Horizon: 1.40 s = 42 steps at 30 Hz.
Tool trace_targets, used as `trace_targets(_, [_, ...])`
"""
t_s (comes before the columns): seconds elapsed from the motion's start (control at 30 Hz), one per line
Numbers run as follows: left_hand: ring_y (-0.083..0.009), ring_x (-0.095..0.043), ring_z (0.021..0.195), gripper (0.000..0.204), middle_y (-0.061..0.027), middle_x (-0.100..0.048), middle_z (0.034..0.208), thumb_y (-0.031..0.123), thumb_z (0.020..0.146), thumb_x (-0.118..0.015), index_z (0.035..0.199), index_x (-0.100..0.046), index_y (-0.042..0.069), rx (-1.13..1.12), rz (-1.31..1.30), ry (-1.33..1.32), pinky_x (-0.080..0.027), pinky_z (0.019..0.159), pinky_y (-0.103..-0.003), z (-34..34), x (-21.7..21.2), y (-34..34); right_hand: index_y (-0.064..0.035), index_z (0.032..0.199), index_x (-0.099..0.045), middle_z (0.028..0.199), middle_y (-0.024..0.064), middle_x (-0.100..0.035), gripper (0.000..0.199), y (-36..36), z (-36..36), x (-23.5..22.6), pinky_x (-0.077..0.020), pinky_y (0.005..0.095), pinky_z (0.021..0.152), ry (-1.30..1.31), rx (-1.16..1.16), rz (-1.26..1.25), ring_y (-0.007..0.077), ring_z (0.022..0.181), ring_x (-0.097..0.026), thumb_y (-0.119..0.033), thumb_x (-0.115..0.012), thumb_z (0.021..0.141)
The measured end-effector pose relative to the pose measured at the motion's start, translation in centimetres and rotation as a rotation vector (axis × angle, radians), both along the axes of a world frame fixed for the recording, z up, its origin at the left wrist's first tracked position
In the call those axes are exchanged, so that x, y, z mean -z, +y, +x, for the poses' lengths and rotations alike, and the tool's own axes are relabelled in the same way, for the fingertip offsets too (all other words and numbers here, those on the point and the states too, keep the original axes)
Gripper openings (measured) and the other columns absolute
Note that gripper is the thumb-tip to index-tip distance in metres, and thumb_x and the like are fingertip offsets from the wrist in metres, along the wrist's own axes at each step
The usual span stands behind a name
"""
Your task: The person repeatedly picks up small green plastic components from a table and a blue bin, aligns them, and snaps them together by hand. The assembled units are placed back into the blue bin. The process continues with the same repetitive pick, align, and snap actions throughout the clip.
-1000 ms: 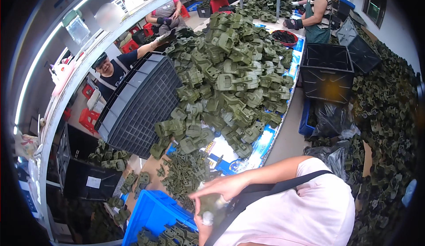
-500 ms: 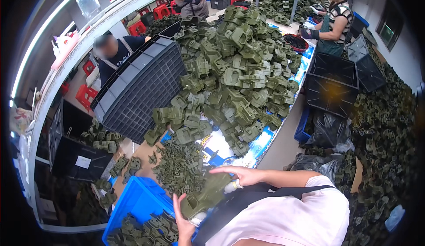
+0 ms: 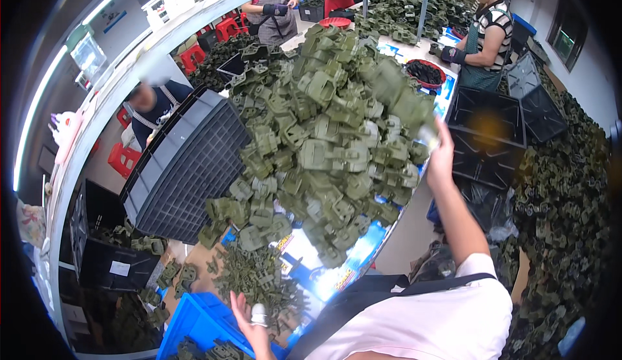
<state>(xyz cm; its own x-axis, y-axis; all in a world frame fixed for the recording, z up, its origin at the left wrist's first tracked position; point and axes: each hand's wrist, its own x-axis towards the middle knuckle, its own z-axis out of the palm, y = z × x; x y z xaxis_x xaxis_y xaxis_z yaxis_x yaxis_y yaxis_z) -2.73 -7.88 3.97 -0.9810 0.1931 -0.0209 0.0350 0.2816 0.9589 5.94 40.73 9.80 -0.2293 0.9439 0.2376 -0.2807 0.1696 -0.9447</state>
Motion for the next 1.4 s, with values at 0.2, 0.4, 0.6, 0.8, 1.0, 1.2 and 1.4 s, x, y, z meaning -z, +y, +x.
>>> trace_targets(0.2, [-0.0269, -0.045, 0.115, 0.058, -0.0152, -0.048, 0.122, 0.002, 0.075, -0.062, 0.129, -0.043, 0.005, -0.014, -0.231, 0.151, -0.033, 0.098, -0.035, -1.2, 2.5, 5.0, -0.0131, 0.132, -0.042, 0.081, 0.0081, -0.057, 0.060, 29.5, -12.3, 2.5, -0.0468, 0.0251, 0.045, 0.087, 0.249, -0.053, 0.0125, 0.051, -0.051, 0.006, -0.044, 0.076])
trace_targets(0.4, [-0.0291, -0.046, 0.112, 0.051, -0.0145, -0.051, 0.117, 0.001, 0.072, -0.063, 0.121, -0.051, 0.004, -0.156, -0.553, 0.183, -0.034, 0.097, -0.034, 2.4, 0.3, 4.8, -0.0113, 0.125, -0.052, 0.102, 0.0172, -0.062, 0.059, 46.3, -23.3, 7.6, -0.0501, 0.0307, 0.062, -0.635, -0.014, 0.502, 0.0190, 0.082, -0.063, 0.005, -0.045, 0.069])
trace_targets(0.6, [-0.0319, -0.044, 0.116, 0.050, -0.0155, -0.050, 0.124, 0.015, 0.077, -0.060, 0.125, -0.048, 0.005, -0.401, -0.602, 0.200, -0.032, 0.099, -0.039, 6.7, 0.4, -1.6, -0.0027, 0.111, -0.056, 0.101, 0.0134, -0.060, 0.037, 47.7, -25.2, 7.4, -0.0445, 0.0365, 0.073, -0.900, -0.181, 1.084, 0.0196, 0.084, -0.057, -0.031, -0.040, 0.092])
trace_targets(0.8, [-0.0233, -0.055, 0.104, 0.046, -0.0144, -0.058, 0.111, 0.010, 0.079, -0.060, 0.124, -0.050, 0.012, -0.863, -0.360, 0.064, -0.043, 0.086, -0.033, 4.6, 3.3, -17.1, -0.0038, 0.118, -0.056, 0.113, 0.0103, -0.059, 0.033, 16.2, -14.8, -3.6, -0.0501, 0.0354, 0.082, -0.122, -0.123, 0.247, 0.0268, 0.102, -0.055, -0.009, -0.051, 0.085])
trace_targets(1.0, [-0.0395, -0.052, 0.105, 0.077, -0.0217, -0.058, 0.107, 0.045, 0.070, -0.067, 0.134, -0.036, 0.016, -0.649, -1.128, -0.484, -0.040, 0.090, -0.045, 1.8, 11.9, -27.2, 0.0003, 0.114, -0.056, 0.114, 0.0140, -0.056, 0.034, -6.0, -8.1, 0.8, -0.0436, 0.0349, 0.091, -0.494, -0.731, 0.756, 0.0234, 0.104, -0.054, -0.007, -0.043, 0.084])
trace_targets(1.2, [-0.0389, -0.055, 0.092, 0.082, -0.0210, -0.056, 0.104, 0.051, 0.066, -0.068, 0.133, -0.036, 0.016, -0.452, -1.146, -0.113, -0.042, 0.083, -0.048, 2.6, 12.6, -27.2, 0.0019, 0.107, -0.058, 0.105, 0.0110, -0.060, 0.036, -24.3, -5.3, 5.6, -0.0410, 0.0300, 0.089, -0.667, -1.263, 0.479, 0.0203, 0.101, -0.056, 0.006, -0.044, 0.073])
trace_targets(1.4, [-0.0363, -0.060, 0.081, 0.087, -0.0273, -0.041, 0.120, 0.022, 0.065, -0.069, 0.139, -0.024, 0.018, -0.114, -1.154, -0.303, -0.049, 0.073, -0.043, 1.7, 11.0, -20.6, -0.0006, 0.106, -0.059, 0.100, 0.0120, -0.062, 0.036, -34.3, -3.9, 8.1, -0.0437, 0.0278, 0.082, -0.625, -1.519, 0.316, 0.0197, 0.093, -0.059, 0.006, -0.049, 0.072])
